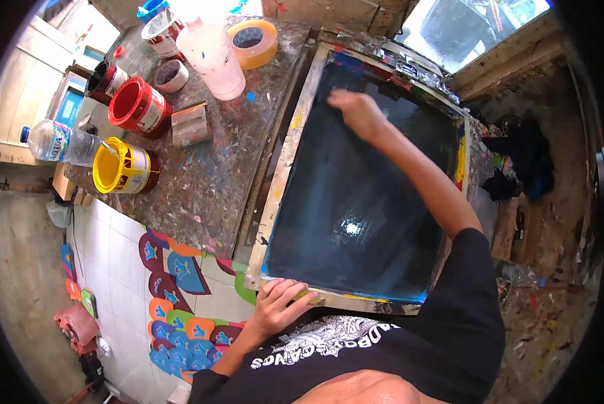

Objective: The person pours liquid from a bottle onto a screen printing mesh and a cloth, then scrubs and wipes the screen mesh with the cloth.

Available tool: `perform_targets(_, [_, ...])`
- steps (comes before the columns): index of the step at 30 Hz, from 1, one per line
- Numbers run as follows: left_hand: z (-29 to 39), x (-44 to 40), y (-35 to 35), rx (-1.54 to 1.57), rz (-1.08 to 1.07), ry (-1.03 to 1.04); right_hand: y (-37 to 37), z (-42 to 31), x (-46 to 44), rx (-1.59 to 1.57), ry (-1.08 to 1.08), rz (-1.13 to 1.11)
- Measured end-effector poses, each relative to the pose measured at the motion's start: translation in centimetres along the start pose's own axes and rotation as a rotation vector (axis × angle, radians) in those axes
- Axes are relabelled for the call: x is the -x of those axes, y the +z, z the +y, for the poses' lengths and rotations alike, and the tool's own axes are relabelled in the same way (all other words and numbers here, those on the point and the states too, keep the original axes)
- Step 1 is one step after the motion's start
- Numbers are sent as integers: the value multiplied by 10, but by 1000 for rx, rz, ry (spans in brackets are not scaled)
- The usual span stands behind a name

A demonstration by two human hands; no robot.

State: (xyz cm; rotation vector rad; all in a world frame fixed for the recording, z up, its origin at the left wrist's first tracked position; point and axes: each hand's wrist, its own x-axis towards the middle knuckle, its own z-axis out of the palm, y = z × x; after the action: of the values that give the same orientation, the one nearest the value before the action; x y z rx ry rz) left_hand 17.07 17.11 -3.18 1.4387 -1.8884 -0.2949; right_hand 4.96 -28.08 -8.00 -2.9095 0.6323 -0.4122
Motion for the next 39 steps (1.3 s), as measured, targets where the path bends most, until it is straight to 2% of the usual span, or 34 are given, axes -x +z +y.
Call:
perform_targets(2, [-2, 2, 1, -16, -9, 12, -12, 28, -31, 26, 252, -52])
perform_targets(5, [0, 1, -1, -14, -14, 4, -11, 24, -42, 112, 310, -104])
perform_targets(6, [0, 2, 0, -16, -8, 11, -1, 19, -28, -6, 148, 70])
perform_targets(8, [-2, 3, 3, -14, 6, 11, 13, 10, -9, 10, -68, 72])
perform_targets(9, [-2, 3, 6, -12, 21, 10, 12, 12, -4, -40, -111, 180])
perform_targets(10, [0, 4, 7, -4, 16, 13, 7, 21, 0, -38, -102, 177])
perform_targets(12, [-1, 2, 3, -22, 13, 11, -19, 38, -10, 177, 322, -53])
perform_targets(13, [-1, 0, 3, -21, 34, 17, -27, 39, -13, 252, 375, -23])
perform_targets(14, [0, 0, 3, -28, 31, 21, -31, 32, -17, 248, 376, -15])
perform_targets(16, [-1, 0, 3, -18, 23, 19, -33, 14, -24, 445, 428, -157])
perform_targets(20, [2, -2, 6, -15, 44, 3, -29, 32, -22, 321, 403, 16])
perform_targets(21, [2, -3, 5, -16, 47, 14, -25, 31, -14, 270, 354, 65])
perform_targets(23, [2, -6, 2, -22, 51, 31, -22, 1, 16, 130, 268, -1])
perform_targets(24, [1, -6, 2, -25, 54, 35, -5, -7, 38, 95, 7, 66])
perform_targets(25, [3, -5, 2, -16, 55, 30, -11, -44, 55, -60, -31, 76])
perform_targets(26, [2, -5, 3, -11, 61, 28, -22, -72, 70, -192, -122, -67])
perform_targets(27, [1, -7, 4, -12, 66, 32, -26, -90, 84, -164, -251, -60])
perform_targets(30, [2, -4, 3, -2, 44, 18, -24, -48, 75, -152, -153, -69])
perform_targets(32, [4, -5, 2, -6, 34, 15, -23, -18, 50, 23, 47, 93])
perform_targets(34, [4, -4, 1, -10, 38, 29, -31, -50, 43, -47, 206, -160])
perform_targets(36, [4, -5, 4, -6, 59, 31, -30, -102, 62, 34, -126, -374])
perform_targets(38, [2, -3, 6, -4, 54, 25, -33, -138, 89, -179, -309, -117])
perform_targets(39, [2, -3, 6, -9, 52, 25, -36, -126, 89, -132, -355, -127])
